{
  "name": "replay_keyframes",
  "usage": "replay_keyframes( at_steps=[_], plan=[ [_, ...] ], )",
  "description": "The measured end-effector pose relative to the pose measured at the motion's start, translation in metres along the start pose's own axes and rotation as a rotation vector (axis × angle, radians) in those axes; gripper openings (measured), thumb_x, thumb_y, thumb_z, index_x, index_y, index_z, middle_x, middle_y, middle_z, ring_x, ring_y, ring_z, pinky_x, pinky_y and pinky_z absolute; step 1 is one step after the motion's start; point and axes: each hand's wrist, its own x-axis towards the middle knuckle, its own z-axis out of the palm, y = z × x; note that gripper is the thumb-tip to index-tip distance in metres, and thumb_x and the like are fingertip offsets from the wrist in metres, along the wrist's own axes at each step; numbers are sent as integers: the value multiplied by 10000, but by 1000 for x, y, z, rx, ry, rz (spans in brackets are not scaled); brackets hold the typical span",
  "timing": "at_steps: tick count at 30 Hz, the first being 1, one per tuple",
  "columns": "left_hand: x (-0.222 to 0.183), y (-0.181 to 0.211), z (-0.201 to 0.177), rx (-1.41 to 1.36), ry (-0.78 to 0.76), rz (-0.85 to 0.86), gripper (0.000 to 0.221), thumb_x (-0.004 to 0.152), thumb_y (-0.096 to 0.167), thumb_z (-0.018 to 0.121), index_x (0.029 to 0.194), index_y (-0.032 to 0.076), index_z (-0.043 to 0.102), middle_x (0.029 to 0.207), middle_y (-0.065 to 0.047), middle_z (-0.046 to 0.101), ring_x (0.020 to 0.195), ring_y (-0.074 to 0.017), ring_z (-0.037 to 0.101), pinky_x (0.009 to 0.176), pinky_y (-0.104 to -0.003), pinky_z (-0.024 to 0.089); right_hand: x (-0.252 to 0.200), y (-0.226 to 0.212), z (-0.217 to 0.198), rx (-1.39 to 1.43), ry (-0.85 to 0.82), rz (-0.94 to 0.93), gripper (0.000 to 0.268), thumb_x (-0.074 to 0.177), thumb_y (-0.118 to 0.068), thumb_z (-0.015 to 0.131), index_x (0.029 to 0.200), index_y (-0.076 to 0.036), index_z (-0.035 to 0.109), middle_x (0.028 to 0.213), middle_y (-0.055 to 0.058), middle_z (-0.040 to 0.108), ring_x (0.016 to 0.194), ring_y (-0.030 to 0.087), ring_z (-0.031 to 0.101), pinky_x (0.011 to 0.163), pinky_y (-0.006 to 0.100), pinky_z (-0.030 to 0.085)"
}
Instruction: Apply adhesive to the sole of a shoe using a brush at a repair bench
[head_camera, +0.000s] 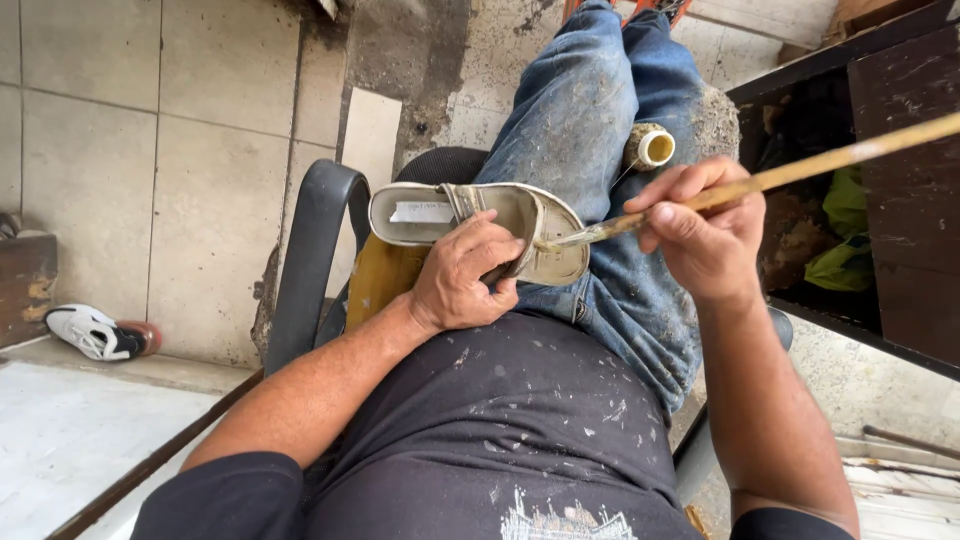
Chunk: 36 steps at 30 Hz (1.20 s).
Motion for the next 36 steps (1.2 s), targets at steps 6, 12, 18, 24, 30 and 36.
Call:
replay_keyframes(
  at_steps=[6, 12, 18, 24, 30, 36],
  plan=[
    [0, 0, 0, 8, -15, 71, 360, 673, 31, 698, 1026, 90, 727, 878, -95, 660, 770, -335, 700, 981, -548, 550, 15, 25, -6, -11, 114, 19, 256, 956, 87, 657, 1026, -37, 445, 933, 351, 691, 487, 237, 667, 440, 284, 559],
    [-1, 0, -1, -10, -8, 41, 344, 679, 31, 692, 1012, 102, 740, 889, -79, 669, 795, -324, 710, 985, -523, 555, 12, 31, 3, -67, 82, -19, 263, 952, 78, 687, 998, -31, 452, 922, 349, 688, 495, 250, 658, 424, 302, 541],
    [8, -15, -5, -175, -95, -80, 418, 692, 5, 659, 1107, 42, 695, 885, -144, 663, 773, -320, 689, 815, -500, 612, -17, -13, 24, -142, 6, -132, 287, 890, 52, 714, 893, -47, 445, 897, 375, 671, 500, 262, 674, 449, 308, 561],
    [57, -6, -24, -308, -216, -178, 428, 693, 104, 696, 1110, 6, 701, 874, -154, 664, 794, -323, 672, 765, -481, 574, -20, -32, 40, -300, -35, -340, 293, 929, 74, 698, 938, -11, 418, 937, 390, 660, 547, 258, 681, 498, 314, 587],
    [83, -36, -16, -461, -316, -377, 339, 818, 233, 611, 1095, 87, 742, 826, -87, 643, 840, -243, 616, 781, -427, 514, -27, -37, 56, -462, -93, -482, 324, 915, 98, 716, 838, -34, 430, 919, 359, 684, 571, 238, 671, 501, 308, 567],
    [97, -52, 6, -324, -305, -530, 209, 998, 328, 539, 1016, 178, 683, 722, -69, 688, 742, -225, 651, 705, -413, 522, -29, -35, 55, -475, -222, -501, 313, 875, 80, 763, 806, -35, 480, 941, 338, 704, 671, 264, 706, 560, 313, 581]
  ],
)
